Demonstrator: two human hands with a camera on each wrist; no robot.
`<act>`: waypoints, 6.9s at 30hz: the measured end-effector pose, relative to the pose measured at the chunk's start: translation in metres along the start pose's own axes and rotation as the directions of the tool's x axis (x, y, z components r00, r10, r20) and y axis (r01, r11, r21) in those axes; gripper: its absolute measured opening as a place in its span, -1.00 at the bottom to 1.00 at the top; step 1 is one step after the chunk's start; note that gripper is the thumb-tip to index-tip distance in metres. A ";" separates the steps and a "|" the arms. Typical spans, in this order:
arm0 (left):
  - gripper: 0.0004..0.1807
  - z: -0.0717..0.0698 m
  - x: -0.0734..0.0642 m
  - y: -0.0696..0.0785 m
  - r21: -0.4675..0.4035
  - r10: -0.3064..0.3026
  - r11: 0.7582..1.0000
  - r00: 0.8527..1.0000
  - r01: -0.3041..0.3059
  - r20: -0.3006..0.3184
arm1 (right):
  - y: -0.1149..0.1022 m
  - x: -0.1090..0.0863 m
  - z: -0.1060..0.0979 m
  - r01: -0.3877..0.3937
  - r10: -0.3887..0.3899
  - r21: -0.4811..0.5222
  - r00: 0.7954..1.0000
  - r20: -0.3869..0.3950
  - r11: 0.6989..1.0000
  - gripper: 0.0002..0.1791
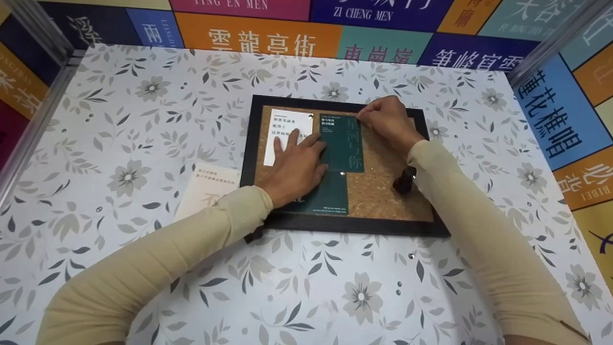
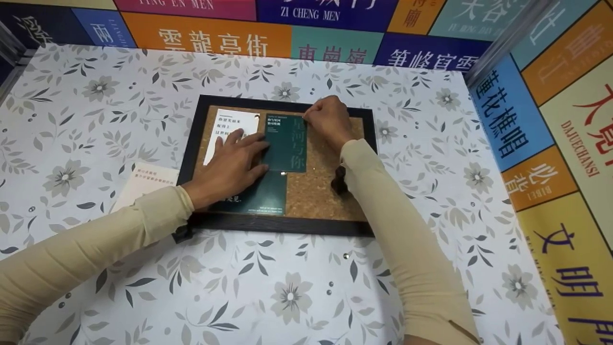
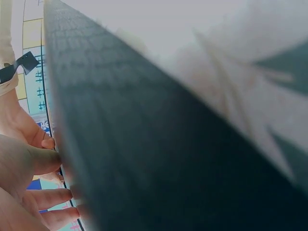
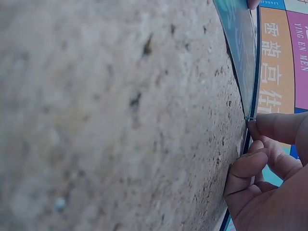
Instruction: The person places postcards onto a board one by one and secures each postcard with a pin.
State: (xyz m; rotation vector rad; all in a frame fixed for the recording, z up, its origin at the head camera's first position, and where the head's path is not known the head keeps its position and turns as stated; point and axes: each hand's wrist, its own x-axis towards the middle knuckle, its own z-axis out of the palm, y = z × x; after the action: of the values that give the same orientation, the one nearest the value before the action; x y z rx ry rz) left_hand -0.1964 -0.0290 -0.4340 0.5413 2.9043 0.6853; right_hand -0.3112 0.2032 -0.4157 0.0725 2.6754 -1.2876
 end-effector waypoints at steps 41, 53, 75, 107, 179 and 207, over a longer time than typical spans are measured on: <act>-0.39 0.000 0.001 0.002 0.015 -0.012 1.000 1.000 0.012 -0.004 | 0.004 0.003 0.005 0.135 -0.142 -0.174 0.990 -0.025 0.975 -0.86; -0.39 -0.001 0.002 0.002 0.015 -0.019 1.000 1.000 0.019 0.002 | 0.004 0.004 0.000 0.223 -0.215 -0.238 0.975 0.058 0.945 -0.82; -0.39 -0.001 0.001 0.001 -0.007 -0.008 1.000 1.000 0.008 0.005 | 0.008 0.007 -0.007 0.286 -0.263 -0.304 0.958 0.115 0.909 -0.80; -0.50 -0.003 -0.007 -0.009 -0.041 0.033 0.999 0.999 -0.034 -0.022 | 0.013 0.009 -0.007 0.304 -0.280 -0.279 0.952 0.122 0.911 -0.80; -0.50 -0.001 -0.007 -0.008 -0.045 0.027 0.999 0.999 -0.028 -0.032 | 0.093 -0.090 -0.091 0.132 -0.143 -0.269 0.990 -0.021 0.954 -0.39; -0.51 0.000 -0.006 -0.009 -0.073 0.025 0.997 0.999 -0.027 -0.038 | 0.121 -0.107 -0.092 0.143 -0.141 -0.202 0.990 0.025 0.969 -0.33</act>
State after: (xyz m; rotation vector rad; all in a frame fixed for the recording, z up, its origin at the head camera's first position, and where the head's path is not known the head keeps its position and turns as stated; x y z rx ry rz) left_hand -0.1933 -0.0389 -0.4379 0.5649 2.8972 0.8100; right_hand -0.2036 0.3540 -0.4339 -0.1543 2.8304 -1.0383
